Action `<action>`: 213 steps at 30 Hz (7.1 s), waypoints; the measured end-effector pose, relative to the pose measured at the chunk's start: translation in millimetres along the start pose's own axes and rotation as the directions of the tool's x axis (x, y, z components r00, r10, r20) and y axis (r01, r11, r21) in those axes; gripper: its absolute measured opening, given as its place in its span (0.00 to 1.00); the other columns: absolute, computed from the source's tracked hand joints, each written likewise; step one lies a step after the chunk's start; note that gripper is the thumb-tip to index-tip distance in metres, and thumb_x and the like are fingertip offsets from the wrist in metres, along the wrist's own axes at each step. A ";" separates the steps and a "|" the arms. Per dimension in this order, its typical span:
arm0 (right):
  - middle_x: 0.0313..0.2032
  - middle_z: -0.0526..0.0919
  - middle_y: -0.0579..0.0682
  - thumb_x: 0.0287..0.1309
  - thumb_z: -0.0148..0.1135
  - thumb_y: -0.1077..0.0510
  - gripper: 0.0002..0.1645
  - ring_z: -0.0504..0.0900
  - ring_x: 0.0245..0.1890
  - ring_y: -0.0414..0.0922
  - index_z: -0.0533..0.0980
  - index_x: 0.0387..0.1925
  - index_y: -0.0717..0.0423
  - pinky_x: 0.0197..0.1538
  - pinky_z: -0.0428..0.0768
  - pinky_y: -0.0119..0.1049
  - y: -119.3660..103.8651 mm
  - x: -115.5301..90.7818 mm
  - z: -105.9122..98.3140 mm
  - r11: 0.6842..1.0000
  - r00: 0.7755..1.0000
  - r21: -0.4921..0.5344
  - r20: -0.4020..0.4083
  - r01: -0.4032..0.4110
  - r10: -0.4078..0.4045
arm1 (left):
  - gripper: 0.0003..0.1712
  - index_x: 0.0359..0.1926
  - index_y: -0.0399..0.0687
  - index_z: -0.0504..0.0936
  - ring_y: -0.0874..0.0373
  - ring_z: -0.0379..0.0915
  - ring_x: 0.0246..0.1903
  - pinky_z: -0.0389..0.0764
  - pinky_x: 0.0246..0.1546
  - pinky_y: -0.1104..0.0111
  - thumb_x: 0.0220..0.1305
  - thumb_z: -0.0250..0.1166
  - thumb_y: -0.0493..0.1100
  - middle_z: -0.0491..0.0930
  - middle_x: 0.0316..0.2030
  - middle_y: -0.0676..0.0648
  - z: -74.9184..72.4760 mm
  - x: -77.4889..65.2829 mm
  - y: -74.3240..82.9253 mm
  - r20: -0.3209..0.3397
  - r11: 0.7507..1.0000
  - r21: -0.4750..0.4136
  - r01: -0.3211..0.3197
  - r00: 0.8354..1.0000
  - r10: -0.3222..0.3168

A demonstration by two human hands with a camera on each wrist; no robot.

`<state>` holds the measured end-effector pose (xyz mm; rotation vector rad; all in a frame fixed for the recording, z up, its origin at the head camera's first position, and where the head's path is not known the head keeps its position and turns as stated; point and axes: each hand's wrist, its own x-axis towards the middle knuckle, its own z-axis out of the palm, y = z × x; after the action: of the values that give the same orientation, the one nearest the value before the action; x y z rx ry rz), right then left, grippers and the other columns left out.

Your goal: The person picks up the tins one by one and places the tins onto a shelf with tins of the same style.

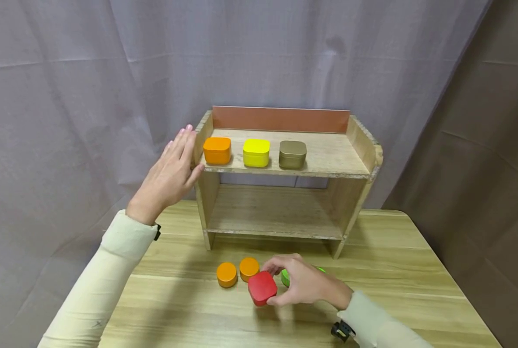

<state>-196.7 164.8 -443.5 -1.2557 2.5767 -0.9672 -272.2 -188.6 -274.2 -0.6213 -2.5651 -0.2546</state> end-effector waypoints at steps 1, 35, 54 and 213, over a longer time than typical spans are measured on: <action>0.47 0.88 0.36 0.49 0.84 0.46 0.31 0.83 0.46 0.31 0.82 0.54 0.47 0.53 0.88 0.36 -0.6 -2.2 -5.8 1.000 1.000 -0.005 -0.013 0.008 -0.009 | 0.45 0.85 0.36 0.41 0.39 0.38 0.85 0.49 0.84 0.43 0.83 0.52 0.52 0.39 0.86 0.36 -0.3 0.2 0.2 0.001 1.000 0.000 0.001 1.000 -0.001; 0.41 0.91 0.41 0.44 0.88 0.54 0.30 0.84 0.38 0.30 0.85 0.51 0.51 0.46 0.81 0.17 -65.9 -29.4 -230.2 0.918 0.942 -0.383 -0.334 -0.106 -0.031 | 0.45 0.84 0.35 0.43 0.40 0.39 0.85 0.50 0.84 0.43 0.83 0.53 0.52 0.41 0.85 0.36 0.3 -1.0 -1.6 -0.021 1.000 -0.003 -0.007 1.000 0.006; 0.47 0.91 0.60 0.54 0.82 0.49 0.30 0.89 0.36 0.36 0.85 0.56 0.59 0.35 0.81 0.20 -53.2 -1.8 -283.8 0.884 0.879 -0.284 -0.413 -0.372 0.237 | 0.45 0.85 0.36 0.42 0.39 0.38 0.85 0.48 0.84 0.43 0.83 0.52 0.52 0.40 0.86 0.36 1.3 -0.6 -2.2 0.004 1.000 -0.011 0.005 1.000 -0.005; 0.42 0.88 0.36 0.44 0.85 0.52 0.28 0.83 0.41 0.31 0.83 0.48 0.49 0.46 0.89 0.35 79.2 -61.6 -22.8 0.987 0.979 -0.146 -0.199 -0.072 0.042 | 0.45 0.84 0.35 0.43 0.39 0.40 0.85 0.50 0.84 0.42 0.83 0.53 0.52 0.41 0.85 0.35 4.3 1.4 -2.4 -0.025 1.000 -0.008 -0.012 1.000 0.012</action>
<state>-217.8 257.7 -482.5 -1.1659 2.8704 -0.9411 -276.2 -189.0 -277.3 -0.6324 -2.5374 -0.2674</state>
